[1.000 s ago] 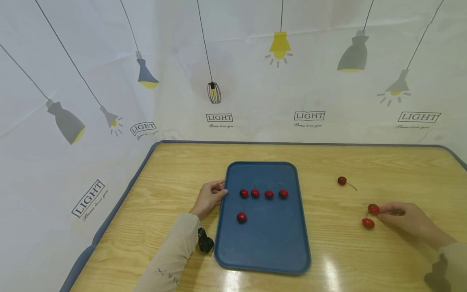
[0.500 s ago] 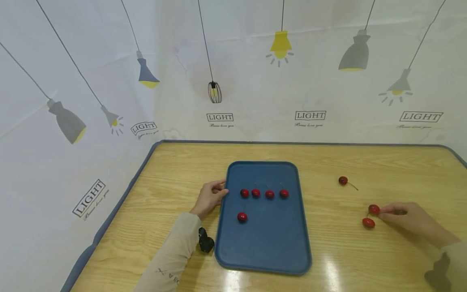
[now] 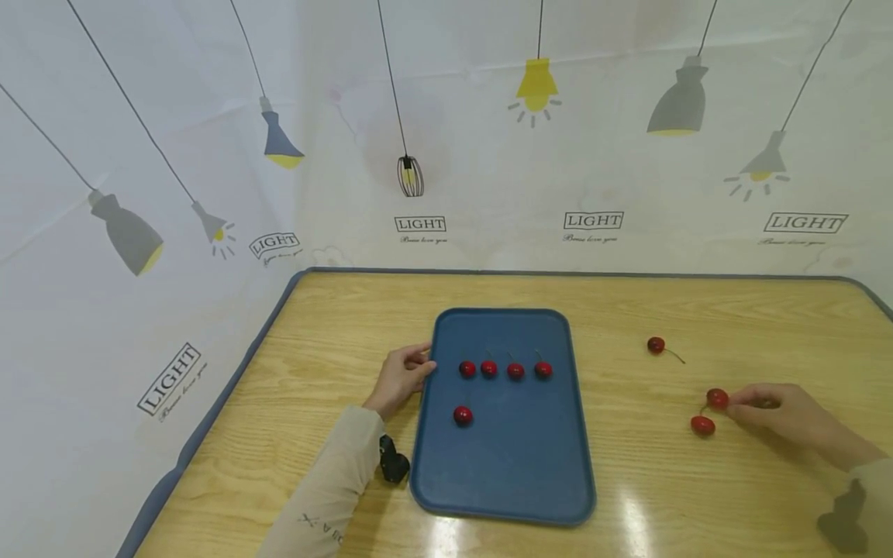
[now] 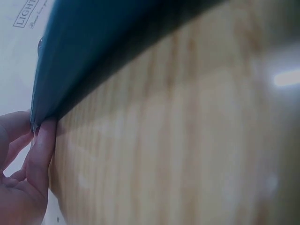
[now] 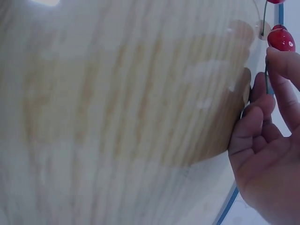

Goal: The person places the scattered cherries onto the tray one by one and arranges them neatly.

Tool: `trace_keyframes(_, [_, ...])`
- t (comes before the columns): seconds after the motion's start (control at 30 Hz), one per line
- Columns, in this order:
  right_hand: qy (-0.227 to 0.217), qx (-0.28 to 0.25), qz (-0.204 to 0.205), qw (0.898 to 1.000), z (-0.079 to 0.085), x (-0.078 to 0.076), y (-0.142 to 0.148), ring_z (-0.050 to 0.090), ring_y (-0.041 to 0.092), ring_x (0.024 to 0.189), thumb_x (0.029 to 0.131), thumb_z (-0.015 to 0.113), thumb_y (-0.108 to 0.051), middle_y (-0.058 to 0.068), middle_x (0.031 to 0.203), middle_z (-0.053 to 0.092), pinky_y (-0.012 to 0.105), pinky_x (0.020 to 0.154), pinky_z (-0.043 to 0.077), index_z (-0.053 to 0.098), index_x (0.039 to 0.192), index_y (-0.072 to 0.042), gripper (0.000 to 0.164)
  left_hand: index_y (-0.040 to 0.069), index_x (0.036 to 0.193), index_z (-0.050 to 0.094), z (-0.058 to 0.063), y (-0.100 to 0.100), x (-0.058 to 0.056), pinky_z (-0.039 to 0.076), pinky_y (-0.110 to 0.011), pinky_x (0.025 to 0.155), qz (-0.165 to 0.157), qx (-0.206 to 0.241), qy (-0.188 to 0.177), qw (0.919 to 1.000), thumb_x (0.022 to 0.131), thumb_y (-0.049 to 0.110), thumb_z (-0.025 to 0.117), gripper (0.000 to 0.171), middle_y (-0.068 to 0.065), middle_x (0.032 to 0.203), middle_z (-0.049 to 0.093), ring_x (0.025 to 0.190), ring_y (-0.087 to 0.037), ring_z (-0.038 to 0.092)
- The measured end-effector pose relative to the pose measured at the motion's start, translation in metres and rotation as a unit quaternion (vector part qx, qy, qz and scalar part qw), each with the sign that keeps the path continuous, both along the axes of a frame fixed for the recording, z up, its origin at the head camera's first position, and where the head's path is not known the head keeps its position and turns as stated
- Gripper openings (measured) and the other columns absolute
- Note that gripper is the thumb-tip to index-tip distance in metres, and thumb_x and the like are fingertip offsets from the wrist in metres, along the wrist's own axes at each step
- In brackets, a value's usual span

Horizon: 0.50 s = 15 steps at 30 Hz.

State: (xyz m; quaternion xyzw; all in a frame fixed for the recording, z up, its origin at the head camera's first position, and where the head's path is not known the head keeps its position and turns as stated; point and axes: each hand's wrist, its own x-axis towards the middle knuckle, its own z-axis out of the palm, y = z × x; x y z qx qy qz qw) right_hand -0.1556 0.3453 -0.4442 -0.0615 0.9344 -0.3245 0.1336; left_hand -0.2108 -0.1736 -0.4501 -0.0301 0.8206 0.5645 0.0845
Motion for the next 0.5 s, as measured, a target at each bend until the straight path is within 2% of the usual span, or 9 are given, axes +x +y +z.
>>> trace_keyframes(0.17, [0.009, -0.005, 0.001, 1.0, -0.0005, -0.0013, 0.0029, 0.043, -0.011, 0.077, 0.087, 0.057, -0.026, 0.013, 0.098, 0.061, 0.036, 0.07, 0.042, 0.063, 0.097, 0.0, 0.028, 0.008, 0.125, 0.051, -0.0008, -0.0005, 0.0003, 0.051, -0.028, 0.06, -0.006, -0.002, 0.003, 1.0, 0.085, 0.007, 0.059, 0.041, -0.01, 0.095, 0.055, 0.076, -0.015, 0.053])
trace_keyframes(0.4, [0.024, -0.004, -0.012, 1.0, 0.0006, 0.0005, 0.002, 0.042, -0.006, 0.081, 0.087, 0.057, -0.028, 0.019, 0.101, 0.059, 0.048, 0.073, 0.042, 0.062, 0.099, 0.001, 0.032, 0.008, 0.126, 0.051, -0.0015, -0.0006, -0.0001, 0.051, -0.028, 0.06, -0.009, 0.0, 0.005, 1.0, 0.085, 0.007, 0.059, 0.041, -0.011, 0.095, 0.055, 0.076, -0.015, 0.054])
trace_keyframes(0.5, [0.025, -0.008, -0.031, 0.999, 0.0031, -0.0008, 0.0004, 0.042, -0.009, 0.078, 0.087, 0.056, -0.032, 0.016, 0.1, 0.059, 0.038, 0.07, 0.044, 0.06, 0.102, 0.001, 0.037, 0.008, 0.126, 0.051, -0.0011, -0.0005, 0.0002, 0.051, -0.028, 0.06, -0.006, -0.001, 0.002, 1.0, 0.085, 0.007, 0.059, 0.042, -0.01, 0.096, 0.055, 0.077, -0.015, 0.054])
